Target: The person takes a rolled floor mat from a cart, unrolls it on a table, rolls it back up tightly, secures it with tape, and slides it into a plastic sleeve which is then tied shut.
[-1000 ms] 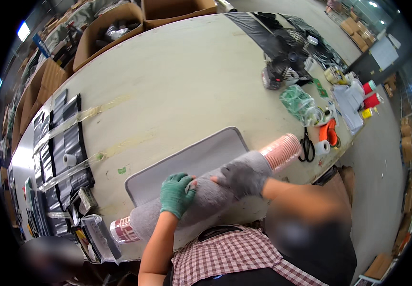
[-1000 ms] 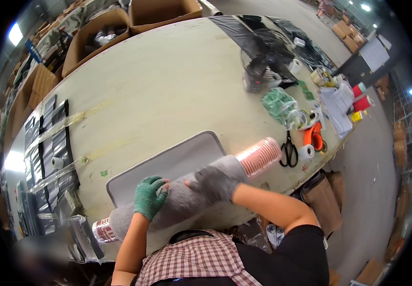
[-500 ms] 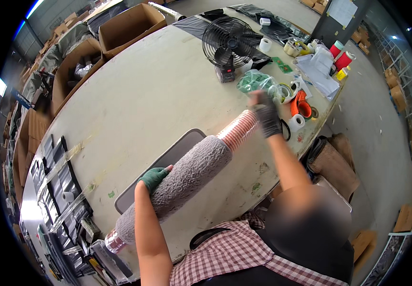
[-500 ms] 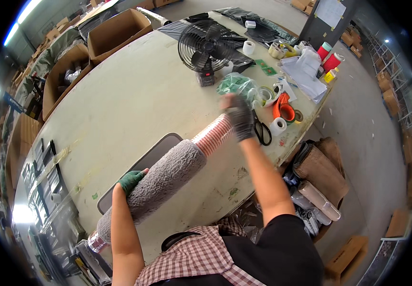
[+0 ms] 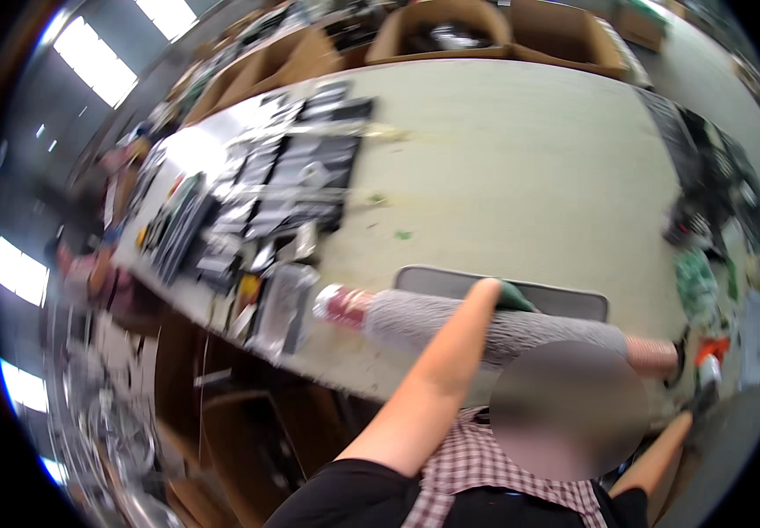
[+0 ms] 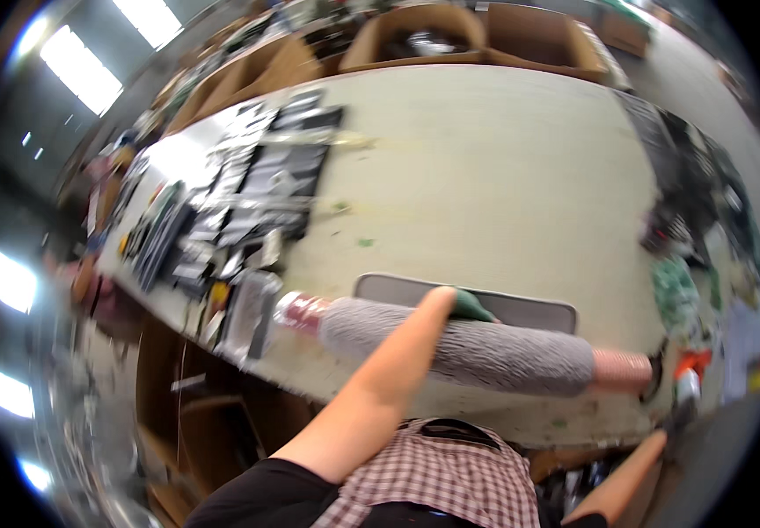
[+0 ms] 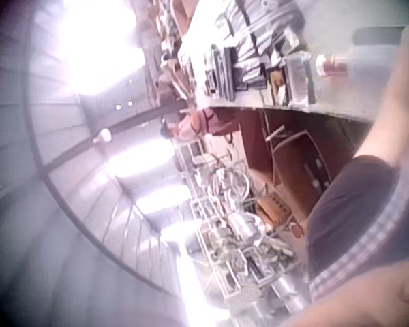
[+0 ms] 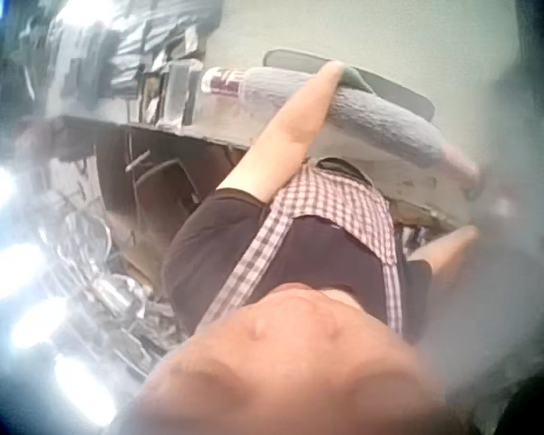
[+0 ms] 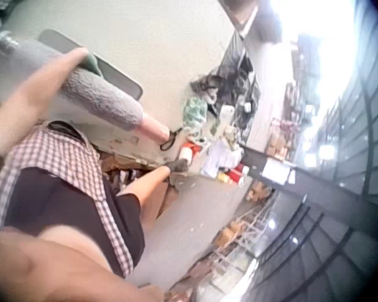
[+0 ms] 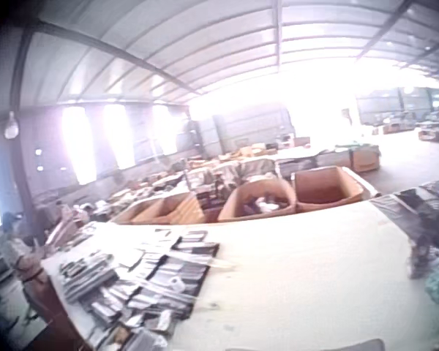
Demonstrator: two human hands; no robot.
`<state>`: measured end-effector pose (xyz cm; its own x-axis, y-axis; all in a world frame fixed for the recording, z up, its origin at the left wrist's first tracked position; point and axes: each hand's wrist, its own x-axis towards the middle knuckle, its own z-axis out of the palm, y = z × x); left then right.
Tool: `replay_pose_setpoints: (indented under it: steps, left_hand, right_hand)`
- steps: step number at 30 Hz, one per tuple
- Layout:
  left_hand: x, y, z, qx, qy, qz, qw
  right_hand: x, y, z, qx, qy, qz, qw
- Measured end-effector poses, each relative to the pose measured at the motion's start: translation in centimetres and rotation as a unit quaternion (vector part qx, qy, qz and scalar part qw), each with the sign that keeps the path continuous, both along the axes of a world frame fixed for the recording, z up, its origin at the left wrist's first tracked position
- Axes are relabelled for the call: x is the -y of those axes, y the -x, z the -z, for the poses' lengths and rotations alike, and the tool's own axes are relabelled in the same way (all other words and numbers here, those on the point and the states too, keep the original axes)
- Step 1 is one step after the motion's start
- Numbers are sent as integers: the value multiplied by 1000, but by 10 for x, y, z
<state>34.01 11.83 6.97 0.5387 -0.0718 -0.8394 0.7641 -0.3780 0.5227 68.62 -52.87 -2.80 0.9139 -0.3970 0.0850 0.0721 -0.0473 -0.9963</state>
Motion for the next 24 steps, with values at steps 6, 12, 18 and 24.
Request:
replay_pose_setpoints:
  steps: [6, 12, 18, 24]
  left_hand:
    - [26, 6, 0, 12, 16, -20, 1000]
    - [16, 12, 23, 265, 1, -284, 921]
    - [53, 64, -93, 608, -63, -9, 791]
    - [68, 59, -106, 517, -123, -17, 847]
  right_hand:
    - [-209, 135, 4, 45, -71, -317, 945]
    - [-423, 303, -106, -164, -258, -589, 748]
    - [-418, 306, -126, -82, -92, -646, 753]
    - [-413, 314, -126, -168, -194, -643, 722]
